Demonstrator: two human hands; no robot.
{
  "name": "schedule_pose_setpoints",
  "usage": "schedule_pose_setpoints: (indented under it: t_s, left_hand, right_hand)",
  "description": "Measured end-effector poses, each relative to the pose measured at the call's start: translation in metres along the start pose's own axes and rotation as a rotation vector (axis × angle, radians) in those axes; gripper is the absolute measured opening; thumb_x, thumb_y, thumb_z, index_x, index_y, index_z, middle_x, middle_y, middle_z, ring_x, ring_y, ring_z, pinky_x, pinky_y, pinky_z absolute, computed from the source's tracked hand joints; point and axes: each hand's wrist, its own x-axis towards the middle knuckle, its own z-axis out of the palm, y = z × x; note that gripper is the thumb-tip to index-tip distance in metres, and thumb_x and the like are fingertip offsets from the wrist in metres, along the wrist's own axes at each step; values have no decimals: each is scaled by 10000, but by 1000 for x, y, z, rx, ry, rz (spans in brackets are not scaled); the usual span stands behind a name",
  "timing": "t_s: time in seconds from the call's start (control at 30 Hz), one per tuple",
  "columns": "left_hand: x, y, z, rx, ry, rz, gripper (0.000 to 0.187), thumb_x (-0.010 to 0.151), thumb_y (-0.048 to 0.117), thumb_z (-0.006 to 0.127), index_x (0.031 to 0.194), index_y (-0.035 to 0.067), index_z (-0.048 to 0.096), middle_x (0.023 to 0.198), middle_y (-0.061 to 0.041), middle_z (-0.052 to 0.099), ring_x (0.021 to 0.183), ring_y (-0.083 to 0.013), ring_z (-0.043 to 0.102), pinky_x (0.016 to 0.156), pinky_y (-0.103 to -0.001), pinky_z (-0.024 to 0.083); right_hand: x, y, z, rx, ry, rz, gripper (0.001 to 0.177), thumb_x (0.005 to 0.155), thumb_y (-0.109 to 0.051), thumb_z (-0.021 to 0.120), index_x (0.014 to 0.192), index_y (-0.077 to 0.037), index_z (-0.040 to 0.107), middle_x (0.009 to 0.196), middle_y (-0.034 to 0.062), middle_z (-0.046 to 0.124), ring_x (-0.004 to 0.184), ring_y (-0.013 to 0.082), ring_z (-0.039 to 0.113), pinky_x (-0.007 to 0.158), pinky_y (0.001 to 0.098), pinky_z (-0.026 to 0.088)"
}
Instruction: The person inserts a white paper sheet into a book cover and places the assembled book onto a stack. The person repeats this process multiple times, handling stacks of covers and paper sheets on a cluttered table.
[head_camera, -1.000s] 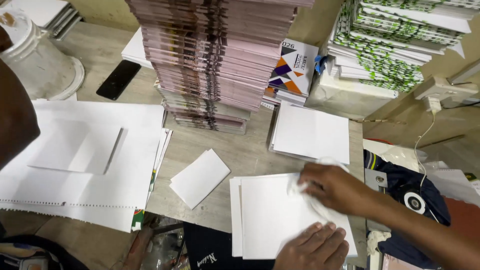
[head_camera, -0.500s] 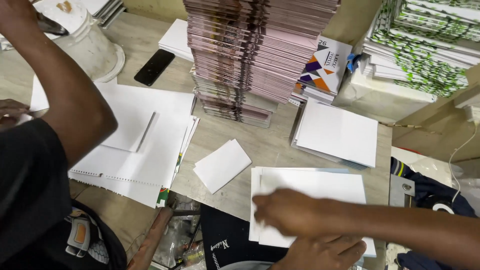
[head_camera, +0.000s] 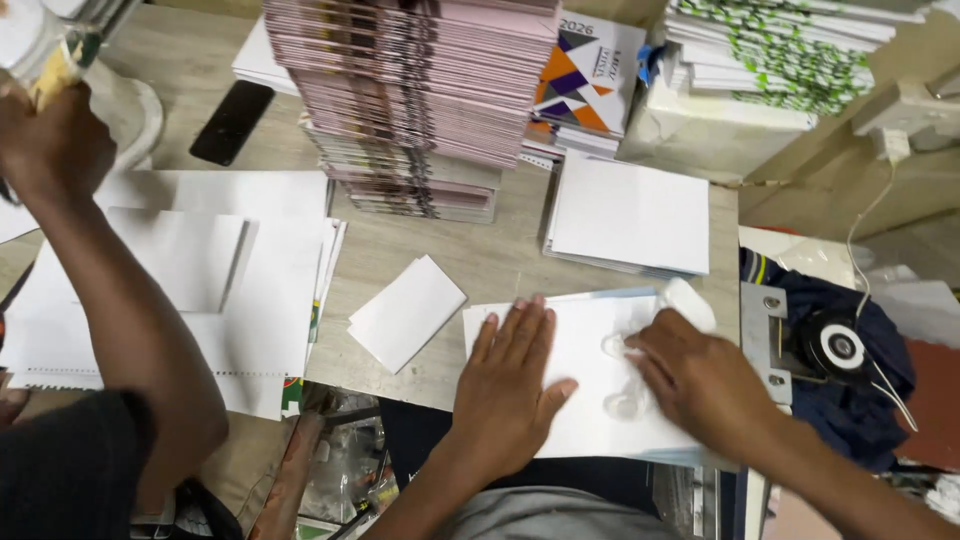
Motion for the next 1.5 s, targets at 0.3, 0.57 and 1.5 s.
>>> schedule_pose_setpoints:
  t_s: [0.3,0.57,1.5]
  left_hand:
    - [14,-10,4,-8,68,-203,803,1072,563,177,1616,-21,83,1715,-205,38,1581,-345,13,1248,-466,24]
    - [-8,-22,-1,3,80,-162,812,1056,565,249,1623,3,101,1717,-220,19,1588,-357,-9,1251,-478,29]
    - [-8,-27,-12,-953,207,-506,793,865,589,449,1575,241,392,1765,114,111,1631,-127,26,1258,-474,114]
  right_hand:
    - [-53,-98,85,112,287,-257,68,951,-153,660,966,-88,666,839,66,513,516,261,551,380,423,418]
    - [-98,-1,50,141,417,202,168,869,-192,729,1027,-140,706,859,-1,686,455,90,553,348,271,465]
    - [-62,3,25,408,376,622,515,920,-400,637,1412,-247,619,1029,-34,586,738,139,619,651,318,517]
